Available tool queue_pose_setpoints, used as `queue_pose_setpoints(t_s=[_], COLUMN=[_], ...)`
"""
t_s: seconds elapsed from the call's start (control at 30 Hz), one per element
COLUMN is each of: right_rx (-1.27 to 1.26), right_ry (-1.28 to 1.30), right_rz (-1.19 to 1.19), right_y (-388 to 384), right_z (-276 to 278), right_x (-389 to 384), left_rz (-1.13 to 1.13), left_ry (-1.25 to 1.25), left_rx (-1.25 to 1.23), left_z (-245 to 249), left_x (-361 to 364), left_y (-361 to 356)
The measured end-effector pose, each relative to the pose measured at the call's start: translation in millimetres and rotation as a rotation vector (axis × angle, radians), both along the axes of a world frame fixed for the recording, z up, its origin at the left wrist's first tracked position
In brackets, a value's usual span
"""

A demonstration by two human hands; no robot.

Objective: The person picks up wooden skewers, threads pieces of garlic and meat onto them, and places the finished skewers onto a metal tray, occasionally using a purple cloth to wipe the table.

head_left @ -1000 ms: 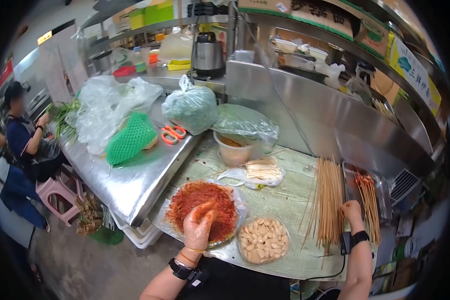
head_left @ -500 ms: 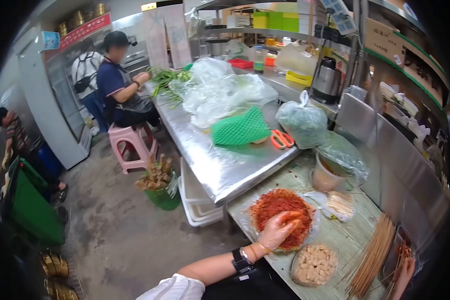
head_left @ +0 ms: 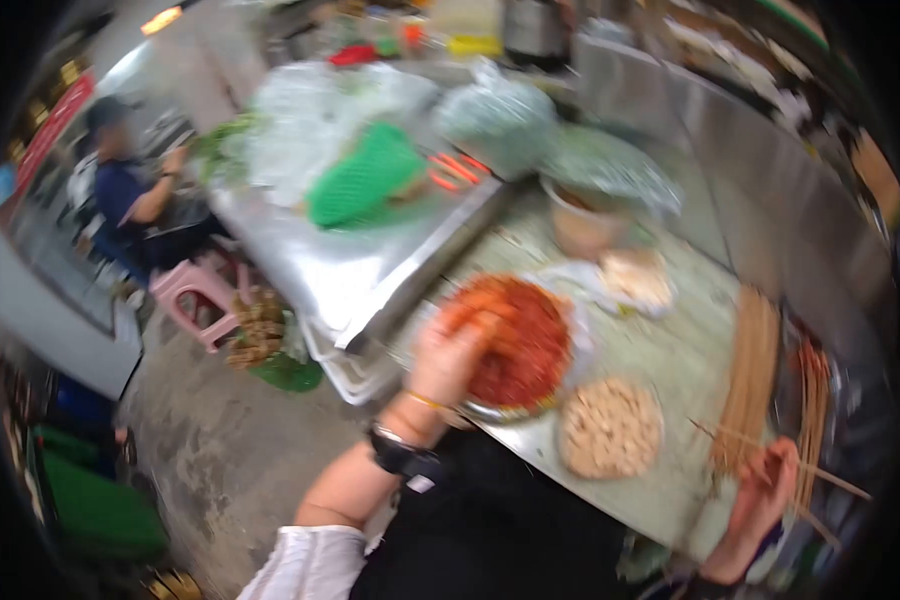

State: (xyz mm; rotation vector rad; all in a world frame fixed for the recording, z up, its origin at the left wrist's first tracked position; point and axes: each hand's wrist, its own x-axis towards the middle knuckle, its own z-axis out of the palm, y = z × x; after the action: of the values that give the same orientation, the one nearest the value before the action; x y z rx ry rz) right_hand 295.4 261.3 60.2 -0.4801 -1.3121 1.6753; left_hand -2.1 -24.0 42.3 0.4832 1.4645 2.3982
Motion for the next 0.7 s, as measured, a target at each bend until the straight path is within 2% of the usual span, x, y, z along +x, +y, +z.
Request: queue_pose_setpoints(t_s=[0.03,0.07,0.1,0.13,0.2,0.27,0.33,0.4,0.5,0.57,0.7], right_rx=[-0.002,-0.042,0.033,0.026,0.055,0.014,-0.020,-0.060,-0.006,-0.007,-0.024], right_ry=[0.014,0.025,0.012,0.022,-0.016,-0.005,0.012,0.019,-0.019,-0.029,-0.057], right_rz=[0.079,0.004,0.103,0.027,0.039,0.029,0.028,0.003,0.042,0.046,0.049], right_y=[-7.4,-16.1,-16.7,-22.0,-27.2,-29.9,-30.8,-31.5,-27.8,-28.3,-33.3], right_z=[1.9,0.5,0.5,-3.5,-2.4,-6.3,-10.5,-15.1,-23.3,-24.1,-27.1], right_x=[-0.9,-5.2,-5.5,-10.0,-12.9,-10.6,-9.3,-7.7,-4.7,-4.2,-3.2], left_rz=[0.051,0.055,0.049,0.058,0.044,-0.017,0.018,-0.014,-0.046,-0.122,-0.136], left_ry=[-0.020,0.004,0.003,0.018,0.018,0.080,0.579,1.019,1.113,1.283,1.342], left_rx=[-0.037,-0.112,-0.124,-0.136,-0.282,-0.322,-0.793,-0.976,-1.110,-1.345,-1.319], left_z=[-1.9,-0.7,-5.7,-9.5,-4.2,-4.3,-5.4,-4.4,-9.5,-14.3,-12.3], left_x=[-4.8,-9.8,-14.7,-19.6,-20.7,-19.7,-18.3,-18.2,-14.5,-13.5,-6.8], left_y=[-3.2,-9.8,-16.7,-21.5,-26.3,-23.7,-14.3,-2.4,14.3,21.2,27.9])
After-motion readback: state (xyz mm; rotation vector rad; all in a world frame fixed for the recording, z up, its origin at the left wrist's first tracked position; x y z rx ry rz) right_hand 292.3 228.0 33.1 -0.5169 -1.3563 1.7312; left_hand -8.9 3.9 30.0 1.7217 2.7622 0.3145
